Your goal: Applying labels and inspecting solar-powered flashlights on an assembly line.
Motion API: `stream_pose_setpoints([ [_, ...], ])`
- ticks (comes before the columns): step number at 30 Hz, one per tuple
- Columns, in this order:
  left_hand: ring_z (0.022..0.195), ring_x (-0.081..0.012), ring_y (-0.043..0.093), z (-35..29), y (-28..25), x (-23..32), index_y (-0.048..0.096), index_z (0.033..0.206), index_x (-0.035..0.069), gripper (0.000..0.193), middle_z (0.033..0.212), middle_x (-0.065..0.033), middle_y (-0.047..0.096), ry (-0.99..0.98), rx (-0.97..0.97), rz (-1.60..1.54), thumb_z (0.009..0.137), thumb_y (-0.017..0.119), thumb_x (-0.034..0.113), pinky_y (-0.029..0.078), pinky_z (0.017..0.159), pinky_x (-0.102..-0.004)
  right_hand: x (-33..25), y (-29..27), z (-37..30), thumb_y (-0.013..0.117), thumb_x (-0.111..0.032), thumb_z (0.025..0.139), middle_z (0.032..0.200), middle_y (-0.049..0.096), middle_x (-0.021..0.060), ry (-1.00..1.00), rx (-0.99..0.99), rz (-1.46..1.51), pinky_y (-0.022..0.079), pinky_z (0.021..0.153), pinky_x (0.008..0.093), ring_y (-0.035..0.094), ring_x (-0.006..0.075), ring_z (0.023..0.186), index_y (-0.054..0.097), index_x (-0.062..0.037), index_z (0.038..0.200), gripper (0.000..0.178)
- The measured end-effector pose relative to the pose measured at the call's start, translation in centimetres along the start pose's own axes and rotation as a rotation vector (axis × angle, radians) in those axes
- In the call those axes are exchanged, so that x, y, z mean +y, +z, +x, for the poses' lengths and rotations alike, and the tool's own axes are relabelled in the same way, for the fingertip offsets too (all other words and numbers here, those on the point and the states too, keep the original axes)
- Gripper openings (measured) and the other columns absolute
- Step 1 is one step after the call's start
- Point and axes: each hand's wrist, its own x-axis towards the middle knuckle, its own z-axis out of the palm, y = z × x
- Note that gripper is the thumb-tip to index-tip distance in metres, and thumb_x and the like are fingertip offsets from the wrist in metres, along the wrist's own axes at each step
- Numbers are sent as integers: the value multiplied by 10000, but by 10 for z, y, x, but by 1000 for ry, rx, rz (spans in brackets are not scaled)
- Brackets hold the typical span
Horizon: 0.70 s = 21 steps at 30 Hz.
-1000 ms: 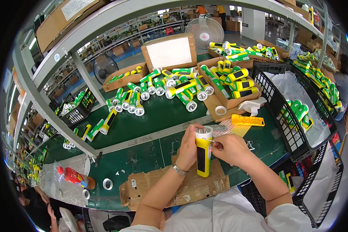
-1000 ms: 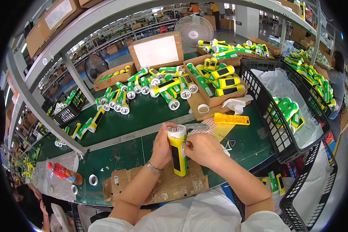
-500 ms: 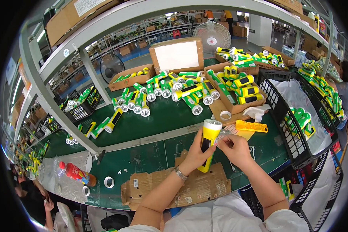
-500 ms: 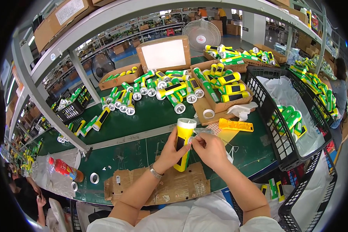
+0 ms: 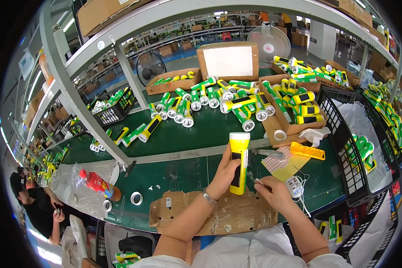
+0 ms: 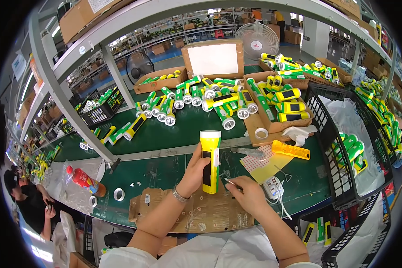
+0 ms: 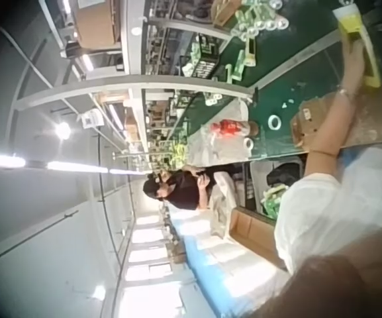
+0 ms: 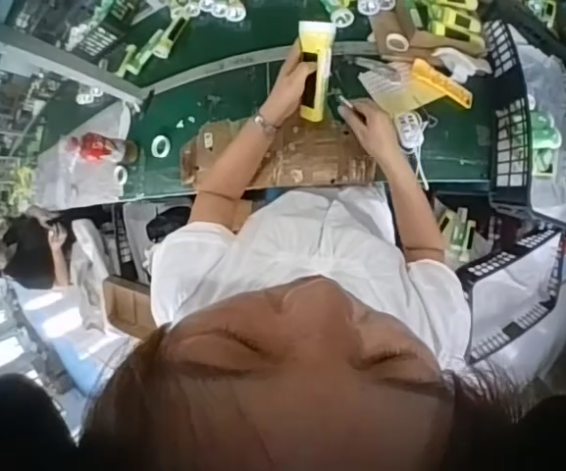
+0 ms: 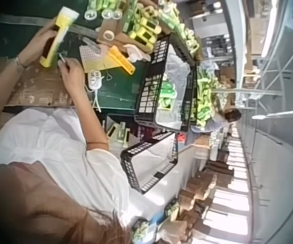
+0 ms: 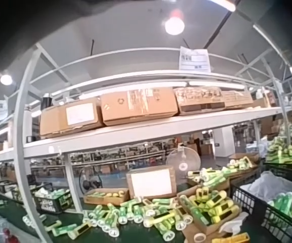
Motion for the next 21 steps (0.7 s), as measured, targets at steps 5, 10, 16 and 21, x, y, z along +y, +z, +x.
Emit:
stream_pose_setpoints([
  [5, 846, -149, 546, -2, 9, 11, 298, 1327, 86, 488, 1025, -64, 530, -69, -30, -195, 846, 378, 107, 458, 755, -293, 18, 27, 0, 519, -324, 883, 757, 585, 74, 135, -85, 274, 429, 556, 252, 548, 108, 643, 563, 0, 1066, 375],
  [10, 827, -175, 558, -6, 8, 10, 365, 1257, 83, 399, 1018, -75, 548, -185, -94, -429, 875, 389, 197, 470, 748, -318, 4, 30, -7, 452, -319, 919, 641, 441, -19, 506, -373, 832, 239, 418, 192, 333, 42, 476, 476, -22, 1093, 345],
  [16, 1065, -163, 468, -11, 15, 20, 351, 1288, 78, 394, 1114, -81, 512, 67, 146, 6, 911, 388, 185, 374, 903, -321, 10, 29, -16, 463, -302, 915, 764, 524, -8, 443, -331, 915, 246, 426, 180, 337, 37, 490, 475, -27, 1077, 320],
  [21, 972, -347, 497, -68, 53, 121, 357, 1216, 63, 382, 1089, -212, 478, 339, -544, -540, 879, 456, 215, 401, 827, -484, 26, 16, -17, 475, -294, 908, 876, 561, 15, 464, -158, 902, 258, 434, 167, 338, 34, 496, 462, -13, 1122, 353],
])
